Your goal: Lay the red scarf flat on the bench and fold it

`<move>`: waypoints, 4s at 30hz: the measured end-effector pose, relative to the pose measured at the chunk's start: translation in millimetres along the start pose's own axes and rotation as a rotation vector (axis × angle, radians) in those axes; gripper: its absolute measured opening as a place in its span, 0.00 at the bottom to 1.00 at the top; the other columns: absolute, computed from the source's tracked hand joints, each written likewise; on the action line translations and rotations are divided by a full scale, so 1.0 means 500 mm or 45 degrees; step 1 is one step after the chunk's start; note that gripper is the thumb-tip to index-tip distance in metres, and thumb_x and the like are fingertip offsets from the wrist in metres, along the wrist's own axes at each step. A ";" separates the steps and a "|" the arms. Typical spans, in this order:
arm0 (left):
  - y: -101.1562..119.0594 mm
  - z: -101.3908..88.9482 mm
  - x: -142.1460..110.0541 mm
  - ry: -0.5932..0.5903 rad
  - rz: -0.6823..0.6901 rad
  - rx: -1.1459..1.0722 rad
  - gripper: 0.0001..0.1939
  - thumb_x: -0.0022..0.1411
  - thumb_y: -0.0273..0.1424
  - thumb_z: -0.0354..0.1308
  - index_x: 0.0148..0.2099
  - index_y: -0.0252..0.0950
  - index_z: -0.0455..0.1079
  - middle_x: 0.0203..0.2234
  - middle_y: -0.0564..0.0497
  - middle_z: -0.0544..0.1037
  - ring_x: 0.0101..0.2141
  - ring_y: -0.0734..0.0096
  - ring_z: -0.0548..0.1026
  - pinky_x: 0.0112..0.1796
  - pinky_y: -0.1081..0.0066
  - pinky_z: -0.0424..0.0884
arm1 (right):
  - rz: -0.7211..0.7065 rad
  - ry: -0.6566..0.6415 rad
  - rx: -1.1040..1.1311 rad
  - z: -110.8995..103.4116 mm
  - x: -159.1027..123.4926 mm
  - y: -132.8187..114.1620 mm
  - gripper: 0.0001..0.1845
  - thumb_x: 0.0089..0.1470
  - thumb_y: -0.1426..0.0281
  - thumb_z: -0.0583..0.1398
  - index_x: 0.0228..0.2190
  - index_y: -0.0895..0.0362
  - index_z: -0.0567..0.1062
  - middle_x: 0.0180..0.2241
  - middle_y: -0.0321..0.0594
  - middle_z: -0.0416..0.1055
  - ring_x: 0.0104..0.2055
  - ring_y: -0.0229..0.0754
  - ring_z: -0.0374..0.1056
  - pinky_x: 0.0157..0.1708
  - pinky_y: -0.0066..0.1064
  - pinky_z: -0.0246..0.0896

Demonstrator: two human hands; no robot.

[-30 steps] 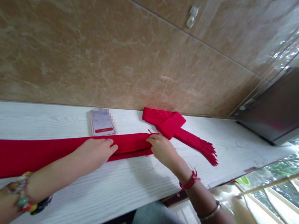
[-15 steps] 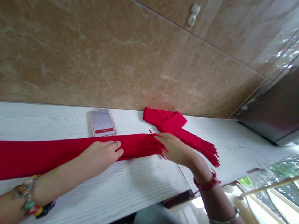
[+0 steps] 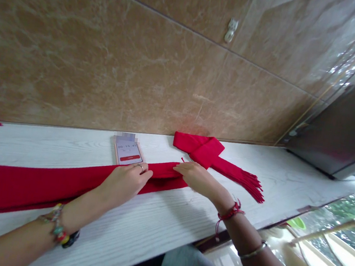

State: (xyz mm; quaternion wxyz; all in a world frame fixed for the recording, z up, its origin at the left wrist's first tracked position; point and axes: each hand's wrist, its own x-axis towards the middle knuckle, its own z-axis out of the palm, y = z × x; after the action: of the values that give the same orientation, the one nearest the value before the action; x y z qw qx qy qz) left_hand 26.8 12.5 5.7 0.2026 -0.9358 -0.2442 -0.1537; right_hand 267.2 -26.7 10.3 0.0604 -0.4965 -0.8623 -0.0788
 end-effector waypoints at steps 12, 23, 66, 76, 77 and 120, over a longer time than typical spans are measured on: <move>0.017 0.077 -0.020 -0.112 0.161 -0.134 0.24 0.58 0.15 0.44 0.54 0.36 0.63 0.54 0.46 0.65 0.54 0.64 0.62 0.51 0.63 0.59 | -0.214 0.187 -0.160 0.046 -0.033 0.040 0.17 0.53 0.82 0.52 0.42 0.61 0.73 0.43 0.47 0.73 0.45 0.44 0.69 0.47 0.38 0.63; 0.000 0.049 -0.014 -0.213 0.177 -0.264 0.25 0.59 0.16 0.42 0.58 0.36 0.59 0.57 0.47 0.61 0.57 0.65 0.58 0.56 0.60 0.50 | -0.034 0.224 -0.062 0.009 -0.048 0.066 0.17 0.46 0.83 0.52 0.33 0.59 0.77 0.35 0.44 0.75 0.38 0.42 0.70 0.42 0.34 0.64; -0.039 0.044 -0.071 0.064 0.073 -0.241 0.12 0.64 0.32 0.48 0.45 0.34 0.69 0.38 0.46 0.74 0.37 0.68 0.73 0.38 0.69 0.68 | 0.004 -0.131 -0.110 0.001 -0.017 -0.002 0.16 0.49 0.82 0.53 0.36 0.59 0.76 0.36 0.44 0.74 0.37 0.42 0.69 0.39 0.33 0.64; -0.047 0.034 -0.067 0.056 0.072 -0.187 0.13 0.65 0.28 0.45 0.44 0.36 0.70 0.38 0.47 0.74 0.35 0.70 0.73 0.37 0.70 0.69 | 0.055 0.517 -0.152 -0.004 -0.033 0.004 0.13 0.55 0.77 0.49 0.32 0.59 0.74 0.31 0.46 0.72 0.33 0.42 0.66 0.37 0.34 0.62; -0.053 0.030 -0.068 0.042 0.077 -0.198 0.14 0.64 0.26 0.45 0.45 0.36 0.70 0.38 0.48 0.74 0.34 0.71 0.73 0.37 0.71 0.69 | 0.041 0.533 -0.121 -0.007 -0.036 0.002 0.13 0.55 0.77 0.49 0.31 0.59 0.73 0.31 0.46 0.72 0.33 0.42 0.66 0.37 0.34 0.62; -0.008 0.057 -0.071 -0.232 0.081 -0.170 0.20 0.64 0.25 0.43 0.58 0.33 0.60 0.57 0.42 0.61 0.56 0.60 0.60 0.52 0.62 0.58 | -0.141 0.224 -0.261 0.052 -0.021 -0.021 0.19 0.56 0.81 0.48 0.47 0.63 0.70 0.47 0.50 0.70 0.49 0.46 0.66 0.48 0.38 0.64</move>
State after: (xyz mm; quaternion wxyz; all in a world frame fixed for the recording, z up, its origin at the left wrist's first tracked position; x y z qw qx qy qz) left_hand 0.4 14.4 -31.6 0.1216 -0.9646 -0.2209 -0.0773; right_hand 262.8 -35.6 -17.9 0.0802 -0.4429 -0.8672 -0.2129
